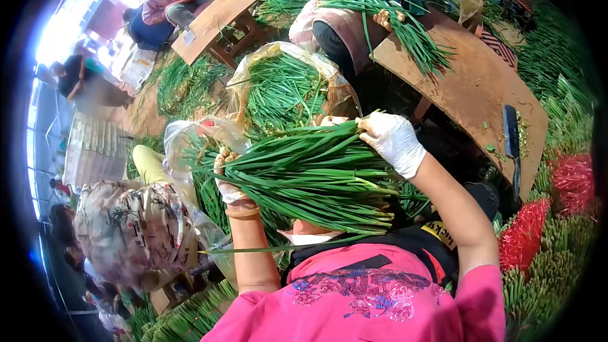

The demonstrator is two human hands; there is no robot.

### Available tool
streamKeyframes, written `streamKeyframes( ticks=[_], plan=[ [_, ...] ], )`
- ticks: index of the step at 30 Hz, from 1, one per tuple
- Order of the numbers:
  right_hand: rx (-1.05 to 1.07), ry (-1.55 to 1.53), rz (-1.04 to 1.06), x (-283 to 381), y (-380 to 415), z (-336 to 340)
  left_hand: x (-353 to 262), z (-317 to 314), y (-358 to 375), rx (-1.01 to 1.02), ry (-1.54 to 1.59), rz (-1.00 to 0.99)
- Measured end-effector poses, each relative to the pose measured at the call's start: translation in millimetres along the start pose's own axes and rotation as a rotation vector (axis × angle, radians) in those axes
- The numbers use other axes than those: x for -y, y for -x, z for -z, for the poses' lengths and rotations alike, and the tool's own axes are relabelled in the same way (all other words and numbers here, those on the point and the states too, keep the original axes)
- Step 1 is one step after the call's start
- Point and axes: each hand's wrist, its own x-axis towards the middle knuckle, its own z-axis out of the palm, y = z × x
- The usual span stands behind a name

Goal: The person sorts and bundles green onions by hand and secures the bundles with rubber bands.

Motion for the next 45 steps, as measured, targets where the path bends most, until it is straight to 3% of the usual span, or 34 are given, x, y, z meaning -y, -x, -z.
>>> streamKeyframes(
  ticks=[1,3,5,6,7,8,9,11,12,15,17,18,19,22,24,28,31,35,36,37,38,39,40,41,43,44,45],
  plan=[
    [-0.115,-0.08,0.043,2,-3,-8,0,-2,1,-0.001,-0.018,-0.016],
    [-0.151,-0.588,-0.166,21,-4,-4,-1,-2,0,-0.026,-0.026,-0.047],
    [-0.124,-1.285,-0.49,40,-8,35,-4,-6,2,0.02,-0.04,-0.057],
    [-0.228,-1.318,-0.412,32,-2,54,-7,-2,0,0.135,-0.032,-0.043],
    [-0.458,-1.538,-0.262,28,2,70,-8,-4,1,0.115,-0.022,-0.047],
    [-0.536,-1.455,-0.165,19,10,91,-8,-10,3,0.095,-0.012,-0.051],
    [-0.616,-1.477,-0.266,10,24,100,-8,-12,4,0.076,-0.002,-0.053],
    [-0.341,-0.813,-0.497,11,32,107,-11,-7,1,0.07,-0.006,-0.046],
    [-0.339,-0.576,-0.473,9,35,87,-12,-6,2,0.093,0.006,-0.029],
    [-0.154,0.302,0.057,-10,39,45,-9,0,3,0.043,-0.008,-0.024],
    [-0.086,0.313,0.075,-15,39,16,-10,11,-3,-0.013,-0.049,-0.037],
    [0.114,0.283,-0.026,-13,34,12,-9,-4,3,0.015,-0.023,-0.024],
    [0.156,0.258,-0.018,-15,33,6,-8,-10,6,-0.026,-0.03,-0.036],
    [-0.009,0.207,0.066,-16,30,0,-7,-24,8,-0.175,-0.017,-0.061],
    [-0.201,0.174,0.163,-24,34,-7,-11,-10,2,-0.089,0.011,-0.034],
    [-0.209,0.225,0.265,-30,35,-12,-12,-3,0,-0.112,-0.051,-0.056],
    [-0.156,0.306,0.202,-26,33,-14,-11,-11,2,-0.181,-0.018,-0.087],
    [-0.194,0.214,0.191,-34,34,-3,-25,9,-6,0.097,0.058,-0.009],
    [-0.23,0.26,0.139,-41,37,7,-24,-2,0,-0.062,-0.006,-0.091],
    [-0.254,0.248,0.08,-54,43,19,-22,-16,8,-0.093,0.012,-0.113],
    [-0.189,0.214,-0.079,-73,56,29,-29,2,3,0.05,0.025,-0.078],
    [-0.156,0.264,-0.099,-95,74,38,-36,20,-2,0.192,0.039,-0.042],
    [0.139,0.53,-0.19,-128,105,38,-37,18,1,0.138,-0.033,-0.11],
    [0.726,0.776,-0.355,-157,129,38,-40,14,4,0.155,0.157,-0.012],
    [0.853,0.712,-0.461,-155,128,41,-48,10,4,0.04,0.049,-0.073],
    [0.922,0.678,-0.512,-154,128,45,-48,10,10,-0.124,0.074,-0.093],
    [0.992,0.645,-0.562,-151,126,50,-47,13,9,-0.06,0.074,-0.085]
  ],
)
